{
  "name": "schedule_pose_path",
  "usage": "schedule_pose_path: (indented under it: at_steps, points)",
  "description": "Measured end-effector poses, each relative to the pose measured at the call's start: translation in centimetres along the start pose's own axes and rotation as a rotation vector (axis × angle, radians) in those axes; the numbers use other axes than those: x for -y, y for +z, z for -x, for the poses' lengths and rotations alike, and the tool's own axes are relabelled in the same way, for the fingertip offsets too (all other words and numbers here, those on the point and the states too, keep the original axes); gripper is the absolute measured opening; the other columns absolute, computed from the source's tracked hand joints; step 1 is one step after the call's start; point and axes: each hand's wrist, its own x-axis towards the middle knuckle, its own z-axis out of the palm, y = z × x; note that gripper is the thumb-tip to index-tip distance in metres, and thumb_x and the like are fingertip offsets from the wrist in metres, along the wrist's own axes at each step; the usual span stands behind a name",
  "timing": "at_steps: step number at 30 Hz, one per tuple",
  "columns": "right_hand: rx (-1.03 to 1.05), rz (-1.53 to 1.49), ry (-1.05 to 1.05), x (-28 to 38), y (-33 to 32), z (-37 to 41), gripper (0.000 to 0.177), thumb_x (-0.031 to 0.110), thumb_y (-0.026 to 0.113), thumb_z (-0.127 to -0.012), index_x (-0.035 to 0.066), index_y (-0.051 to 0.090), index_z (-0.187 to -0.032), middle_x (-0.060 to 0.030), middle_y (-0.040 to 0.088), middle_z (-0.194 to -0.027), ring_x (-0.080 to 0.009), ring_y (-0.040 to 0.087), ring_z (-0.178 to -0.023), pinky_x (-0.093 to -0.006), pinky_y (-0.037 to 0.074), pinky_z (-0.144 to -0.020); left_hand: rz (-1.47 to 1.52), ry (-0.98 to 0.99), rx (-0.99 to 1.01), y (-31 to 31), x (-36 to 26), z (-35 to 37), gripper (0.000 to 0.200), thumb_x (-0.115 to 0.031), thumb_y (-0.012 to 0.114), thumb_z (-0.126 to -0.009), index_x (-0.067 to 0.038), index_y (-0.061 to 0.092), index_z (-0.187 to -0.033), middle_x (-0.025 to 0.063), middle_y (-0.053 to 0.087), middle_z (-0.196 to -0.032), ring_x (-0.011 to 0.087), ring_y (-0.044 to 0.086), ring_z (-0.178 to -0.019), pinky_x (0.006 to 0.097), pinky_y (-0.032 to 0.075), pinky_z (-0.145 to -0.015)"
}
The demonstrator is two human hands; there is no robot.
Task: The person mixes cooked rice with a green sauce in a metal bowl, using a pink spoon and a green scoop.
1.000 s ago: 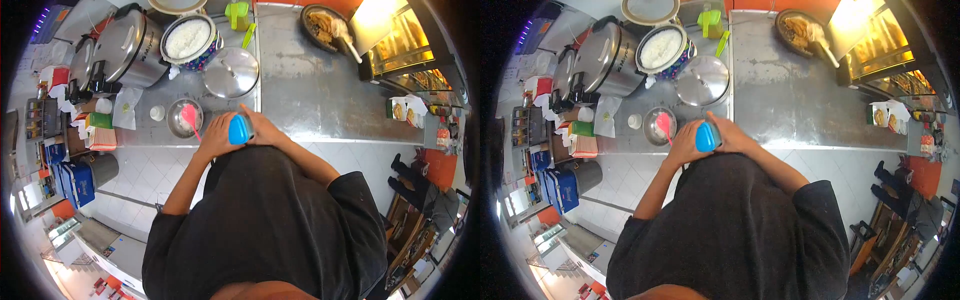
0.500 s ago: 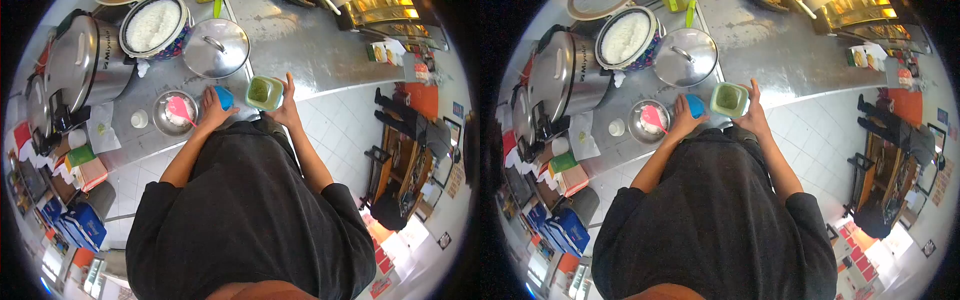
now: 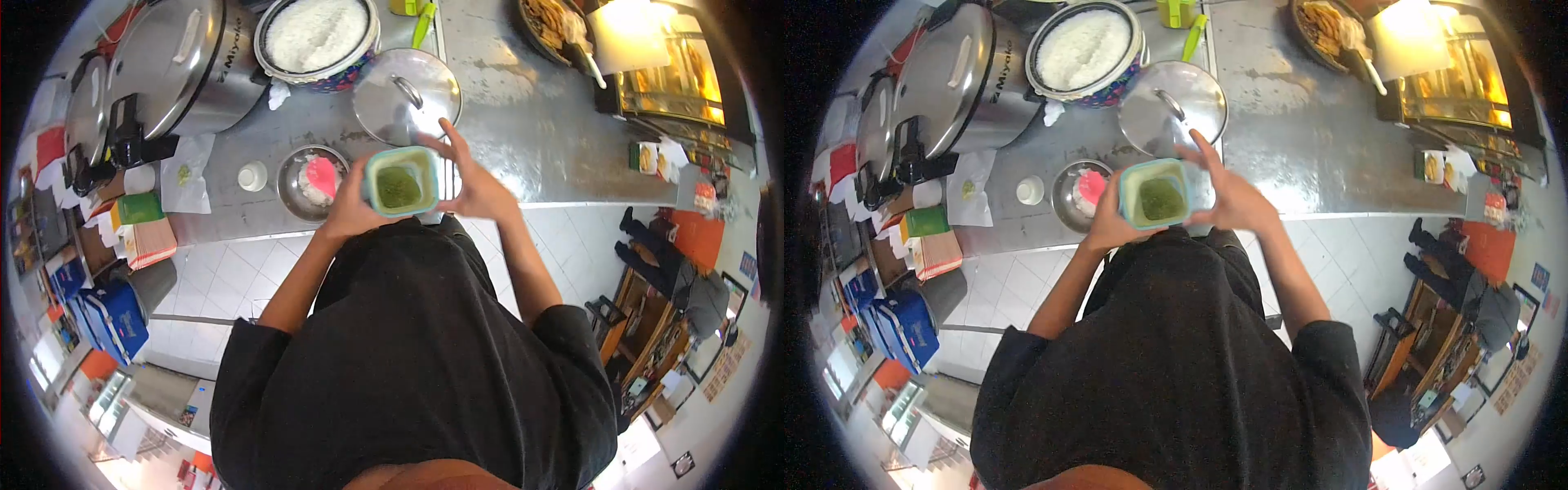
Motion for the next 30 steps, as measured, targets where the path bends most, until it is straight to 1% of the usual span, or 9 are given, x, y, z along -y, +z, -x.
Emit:
schedule_pose_path:
  at_steps: [6, 8, 12, 14, 16, 18, 23, 26, 30]
  points:
    - [-0.523, 0.031, 0.077, -8.5, -8.6, -15.0, 0.055, 0.025, 0.076, -0.090, 0.006, 0.062, -0.139, -0.0141, 0.077, -0.109, -0.0265, 0.075, -0.095, -0.0394, 0.059, -0.086, -0.252, -0.016, -0.252, -3.4, 1.7, 4.5, 0.111, -0.026, 0.103, -0.059, -0.002, 0.037, -0.144, 0.0153, 0.059, -0.130, 0.0275, 0.061, -0.122, 0.0417, 0.048, -0.104]
    - [-0.569, 0.005, 0.232, -16.6, -8.6, -22.0, 0.047, 0.031, 0.073, -0.093, 0.001, 0.067, -0.129, -0.0157, 0.077, -0.101, -0.0237, 0.075, -0.088, -0.0372, 0.061, -0.078, -0.315, -0.035, -0.319, -3.7, 1.5, 5.4, 0.115, -0.028, 0.104, -0.056, -0.002, 0.035, -0.145, 0.0155, 0.055, -0.134, 0.0281, 0.059, -0.123, 0.0427, 0.048, -0.104]
    - [-0.573, -0.631, 0.567, -16.5, -7.0, -30.4, 0.041, 0.038, 0.067, -0.097, 0.000, 0.071, -0.111, -0.0117, 0.074, -0.090, -0.0206, 0.074, -0.076, -0.0366, 0.063, -0.062, -0.380, -0.038, -0.502, -3.7, 4.6, 7.2, 0.121, -0.035, 0.105, -0.052, -0.004, 0.032, -0.144, 0.0161, 0.047, -0.141, 0.0311, 0.056, -0.124, 0.0452, 0.046, -0.106]
    - [-0.563, -0.700, 0.616, -18.7, -6.8, -34.1, 0.036, 0.039, 0.064, -0.098, 0.004, 0.069, -0.086, -0.0113, 0.072, -0.077, -0.0217, 0.072, -0.063, -0.0380, 0.059, -0.052, -0.201, -0.051, -0.552, -3.4, 5.3, 7.0, 0.118, -0.031, 0.104, -0.056, -0.003, 0.031, -0.144, 0.0170, 0.048, -0.140, 0.0318, 0.056, -0.124, 0.0462, 0.047, -0.106]
    - [-0.742, -0.369, 0.466, -23.4, -5.4, -36.6, 0.038, 0.029, 0.061, -0.098, 0.000, 0.066, -0.073, -0.0142, 0.069, -0.065, -0.0264, 0.067, -0.049, -0.0407, 0.056, -0.047, -0.086, -0.047, -0.563, -2.9, 5.6, 6.0, 0.115, -0.027, 0.103, -0.060, -0.003, 0.029, -0.145, 0.0181, 0.050, -0.140, 0.0324, 0.056, -0.126, 0.0476, 0.047, -0.107]
    - [-0.998, -0.365, 0.511, -16.6, -7.1, -33.3, 0.029, 0.019, 0.064, -0.090, -0.005, 0.073, -0.077, -0.0184, 0.068, -0.064, -0.0289, 0.069, -0.051, -0.0437, 0.056, -0.051, 0.044, -0.032, -0.532, -3.4, 5.3, 5.1, 0.116, -0.024, 0.101, -0.063, -0.002, 0.026, -0.149, 0.0198, 0.050, -0.142, 0.0327, 0.055, -0.129, 0.0486, 0.046, -0.110]
    - [-1.159, 0.224, 0.056, -11.9, -11.1, -20.6, 0.019, 0.021, 0.071, -0.086, 0.004, 0.079, -0.088, -0.0133, 0.071, -0.067, -0.0223, 0.071, -0.058, -0.0386, 0.057, -0.058, -0.192, 0.069, -0.361, -9.5, 9.2, 4.8, 0.120, -0.023, 0.100, -0.065, 0.000, 0.021, -0.152, 0.0212, 0.047, -0.147, 0.0337, 0.052, -0.132, 0.0494, 0.043, -0.114]
    - [-1.048, -0.198, 0.328, -4.6, -12.6, -8.5, 0.021, 0.021, 0.073, -0.092, 0.002, 0.079, -0.096, -0.0102, 0.075, -0.074, -0.0160, 0.072, -0.065, -0.0310, 0.057, -0.059, -0.321, 0.086, -0.277, -12.7, 10.6, 2.3, 0.132, -0.016, 0.100, -0.059, 0.005, 0.015, -0.157, 0.0256, 0.050, -0.145, 0.0368, 0.055, -0.130, 0.0491, 0.046, -0.112]
    - [-1.270, -0.405, 0.321, -1.6, -9.5, 5.1, 0.029, 0.023, 0.069, -0.099, -0.005, 0.074, -0.097, -0.0111, 0.074, -0.078, -0.0157, 0.072, -0.067, -0.0297, 0.060, -0.062, -0.366, 0.166, -0.171, -12.7, 8.4, -2.5, 0.119, -0.012, 0.100, -0.060, 0.003, 0.026, -0.152, 0.0243, 0.053, -0.143, 0.0351, 0.058, -0.127, 0.0471, 0.047, -0.110]
